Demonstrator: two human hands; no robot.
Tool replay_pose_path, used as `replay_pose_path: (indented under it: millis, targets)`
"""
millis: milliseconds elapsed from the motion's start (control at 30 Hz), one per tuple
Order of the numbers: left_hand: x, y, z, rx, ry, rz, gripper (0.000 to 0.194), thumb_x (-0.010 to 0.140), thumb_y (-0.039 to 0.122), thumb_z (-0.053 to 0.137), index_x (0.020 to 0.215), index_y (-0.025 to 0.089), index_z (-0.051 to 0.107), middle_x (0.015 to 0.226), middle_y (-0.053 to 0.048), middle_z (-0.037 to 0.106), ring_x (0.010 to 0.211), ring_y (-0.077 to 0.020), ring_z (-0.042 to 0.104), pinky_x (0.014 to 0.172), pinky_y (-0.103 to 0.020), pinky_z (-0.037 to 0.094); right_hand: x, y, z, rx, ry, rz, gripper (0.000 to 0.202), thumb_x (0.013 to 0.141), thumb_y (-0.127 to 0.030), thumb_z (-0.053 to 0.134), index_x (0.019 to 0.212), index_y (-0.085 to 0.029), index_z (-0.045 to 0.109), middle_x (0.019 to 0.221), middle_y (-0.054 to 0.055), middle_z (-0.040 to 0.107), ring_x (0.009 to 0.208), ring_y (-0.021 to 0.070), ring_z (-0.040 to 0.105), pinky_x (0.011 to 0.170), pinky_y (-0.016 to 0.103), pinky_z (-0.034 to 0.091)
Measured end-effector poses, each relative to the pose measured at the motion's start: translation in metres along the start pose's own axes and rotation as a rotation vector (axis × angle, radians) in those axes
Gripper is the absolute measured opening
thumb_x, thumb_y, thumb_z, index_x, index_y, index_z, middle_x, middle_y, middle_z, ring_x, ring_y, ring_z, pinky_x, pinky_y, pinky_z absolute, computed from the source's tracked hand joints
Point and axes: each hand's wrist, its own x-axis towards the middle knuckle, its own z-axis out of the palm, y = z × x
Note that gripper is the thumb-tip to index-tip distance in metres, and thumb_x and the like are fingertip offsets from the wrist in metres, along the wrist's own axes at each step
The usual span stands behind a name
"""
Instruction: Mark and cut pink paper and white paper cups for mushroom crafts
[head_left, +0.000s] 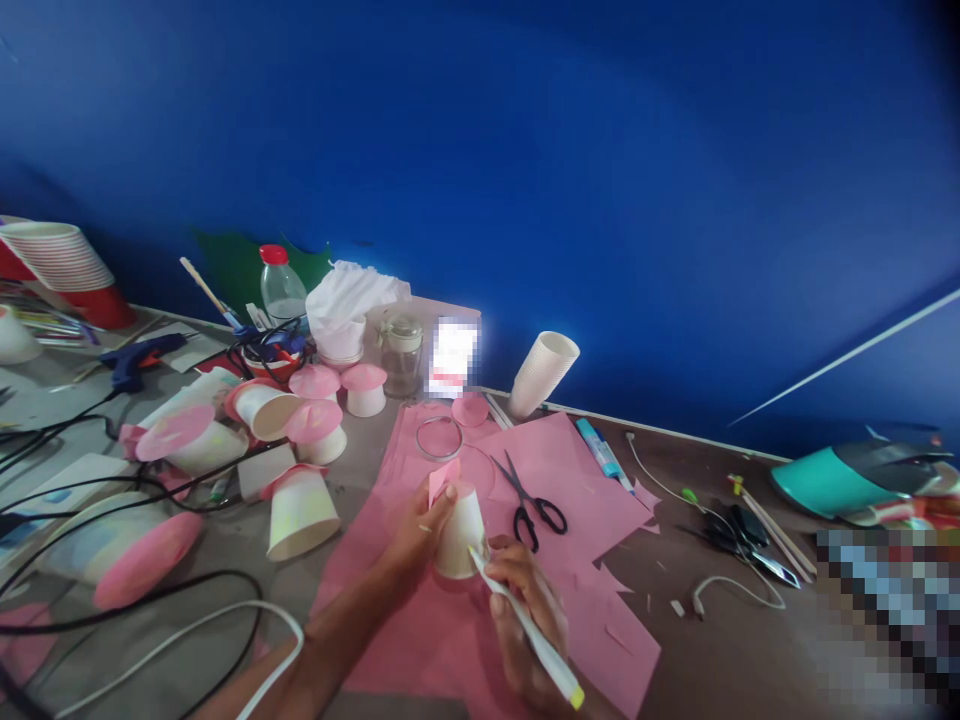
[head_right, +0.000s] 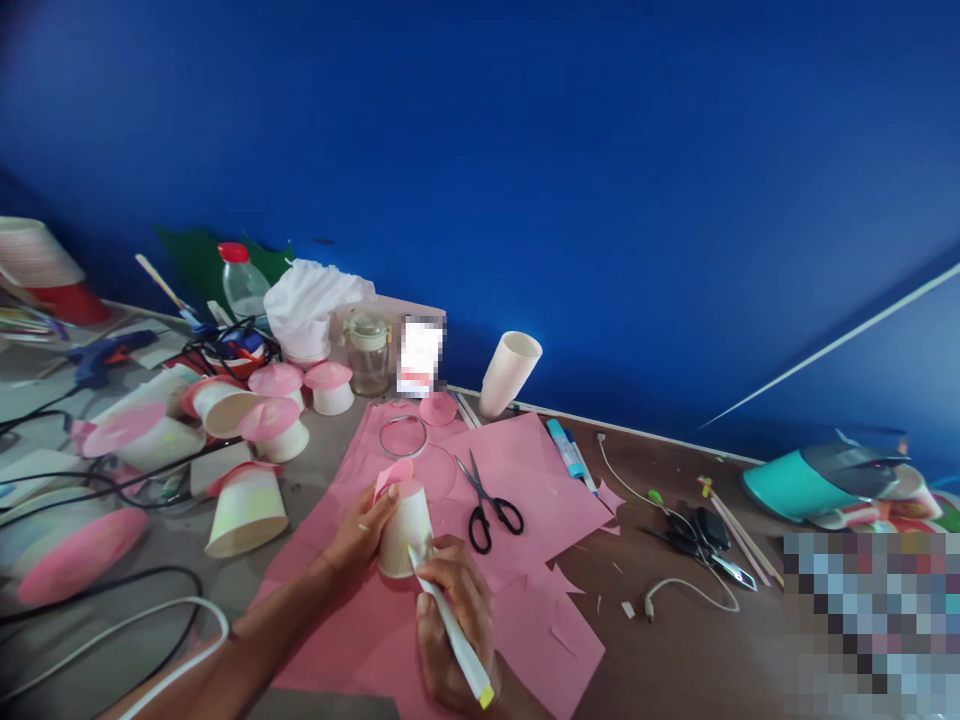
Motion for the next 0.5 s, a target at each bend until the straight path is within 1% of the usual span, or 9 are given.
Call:
replay_pose_path:
  millis: [100,200,300,367,433,500]
  targets:
    - [-0.001,0.003,0.002,0.000,0.004,-0.003,0.056,0.068,0.062,0.079,0.101,0.019,0.065,0.064,0.002,0.062,0.053,-0.0145,0.055,0.051,-0.026,0.044,-0.005,0.004,0.001,0.007,-0.005,0.055,0.023,0.089,-0.016,0.049,0.105,-0.027,0.062,0.089,0.004,0.068,0.092,0.0272,0.070,0.068,0.037,0.059]
    - [-0.003,0.005,0.003,0.007,0.011,-0.019,0.057,0.067,0.063,0.078,0.099,0.019,0.063,0.064,0.003,0.060,0.053,-0.0136,0.054,0.051,-0.025,0.044,-0.004,0.003,0.001,0.000,0.001,0.073,0.023,0.089,-0.014,0.050,0.105,-0.025,0.062,0.088,0.004,0.067,0.089,0.0265,0.070,0.067,0.036,0.058]
    - [-0.003,0.004,0.003,0.020,0.016,-0.020,0.056,0.067,0.064,0.078,0.095,0.018,0.062,0.063,0.003,0.060,0.054,-0.0140,0.056,0.051,-0.025,0.045,0.002,-0.003,0.000,-0.002,-0.020,0.040,0.023,0.088,-0.012,0.050,0.103,-0.024,0.062,0.083,0.004,0.066,0.084,0.0253,0.070,0.065,0.035,0.058]
    - [-0.002,0.002,0.002,0.026,0.021,-0.009,0.056,0.069,0.064,0.078,0.096,0.017,0.063,0.064,0.002,0.061,0.054,-0.0140,0.056,0.051,-0.025,0.045,0.005,-0.006,0.000,0.003,-0.045,0.003,0.024,0.087,-0.012,0.050,0.103,-0.024,0.062,0.081,0.003,0.066,0.081,0.0248,0.070,0.067,0.036,0.058]
    - [-0.001,0.001,0.001,0.025,0.028,-0.007,0.060,0.068,0.065,0.078,0.099,0.016,0.064,0.066,0.001,0.063,0.054,-0.0140,0.057,0.051,-0.024,0.045,0.006,-0.007,0.000,0.011,-0.054,-0.014,0.025,0.087,-0.012,0.050,0.103,-0.025,0.062,0.082,0.003,0.067,0.082,0.0253,0.070,0.070,0.038,0.059]
    - [-0.001,0.002,0.001,0.022,0.033,-0.017,0.065,0.063,0.067,0.080,0.100,0.016,0.063,0.066,0.001,0.063,0.054,-0.0141,0.057,0.050,-0.024,0.045,0.005,-0.006,0.000,0.020,-0.042,0.004,0.025,0.087,-0.014,0.050,0.104,-0.026,0.062,0.085,0.004,0.068,0.086,0.0266,0.070,0.071,0.039,0.060]
